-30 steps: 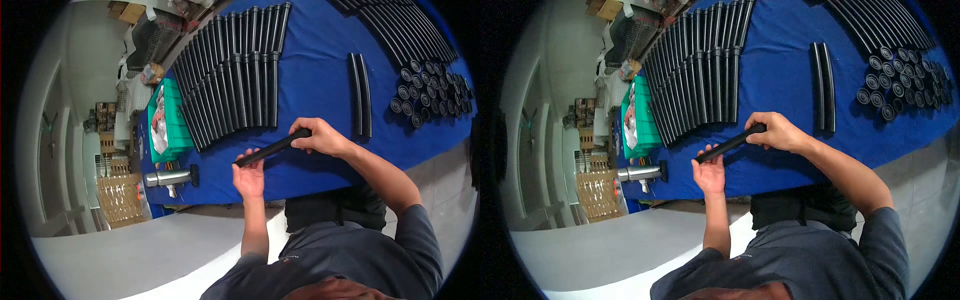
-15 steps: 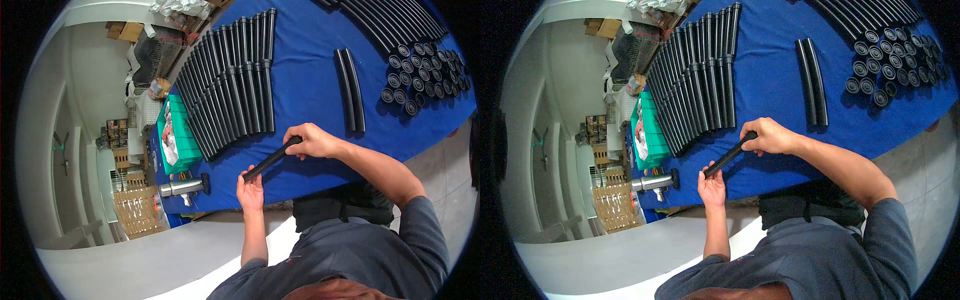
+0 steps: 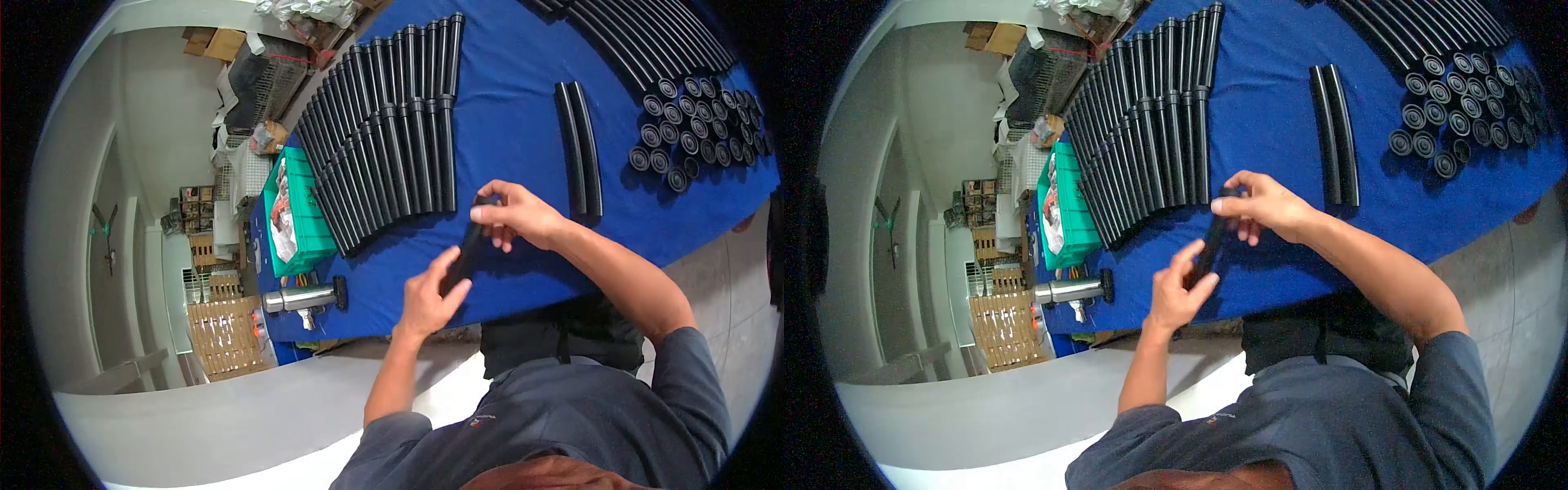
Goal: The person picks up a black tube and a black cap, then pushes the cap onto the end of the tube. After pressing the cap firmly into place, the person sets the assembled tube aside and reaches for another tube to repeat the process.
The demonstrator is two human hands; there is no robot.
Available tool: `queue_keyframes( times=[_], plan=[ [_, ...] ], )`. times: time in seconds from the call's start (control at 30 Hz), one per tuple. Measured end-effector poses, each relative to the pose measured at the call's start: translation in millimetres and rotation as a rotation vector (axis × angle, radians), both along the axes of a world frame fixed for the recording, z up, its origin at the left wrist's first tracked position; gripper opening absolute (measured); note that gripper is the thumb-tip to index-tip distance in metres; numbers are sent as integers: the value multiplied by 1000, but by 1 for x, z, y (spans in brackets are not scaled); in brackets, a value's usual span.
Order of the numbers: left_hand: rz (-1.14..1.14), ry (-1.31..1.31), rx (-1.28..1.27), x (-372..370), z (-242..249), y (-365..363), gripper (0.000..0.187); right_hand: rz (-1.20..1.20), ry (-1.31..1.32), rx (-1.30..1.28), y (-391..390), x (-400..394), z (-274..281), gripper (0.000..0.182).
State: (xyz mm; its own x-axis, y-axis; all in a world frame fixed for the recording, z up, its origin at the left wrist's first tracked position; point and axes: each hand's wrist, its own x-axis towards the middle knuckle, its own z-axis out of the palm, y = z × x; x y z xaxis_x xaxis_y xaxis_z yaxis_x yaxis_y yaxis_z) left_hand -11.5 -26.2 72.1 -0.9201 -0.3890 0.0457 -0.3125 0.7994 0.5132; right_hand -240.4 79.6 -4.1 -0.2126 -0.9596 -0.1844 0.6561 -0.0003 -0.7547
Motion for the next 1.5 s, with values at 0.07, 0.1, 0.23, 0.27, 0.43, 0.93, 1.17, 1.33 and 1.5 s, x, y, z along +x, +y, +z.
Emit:
queue_keyframes(
  times=[0.07, 0.1, 0.23, 0.27, 0.43, 0.93, 1.17, 1.33, 1.5],
  plan=[
    [81, 75, -40, -24, 15, -15, 63, 7, -25, 17, -3, -3, -2, 68],
    [130, 44, -53, -44, 34, -26, 61, 26, -22, 25, -3, -3, -2, 68],
    [-17, 310, -299, -139, 52, -132, 53, 95, 138, 24, -5, 3, -8, 62],
    [2, 289, -445, -167, 70, -145, 52, 112, 168, 19, -6, 4, -11, 61],
    [171, 106, -534, -281, 65, -263, 60, 121, 147, 24, -7, 4, -13, 55],
    [78, -121, -706, -370, 5, -257, 60, 155, 130, 33, -7, 4, -10, 45],
    [19, -272, -756, -378, -19, -246, 60, 149, 126, 18, -8, 5, -13, 43],
    [10, -278, -748, -385, -24, -251, 61, 146, 123, 15, -7, 6, -13, 42],
    [35, -336, -762, -386, -28, -250, 61, 150, 130, 25, -7, 5, -11, 41]
  ],
)
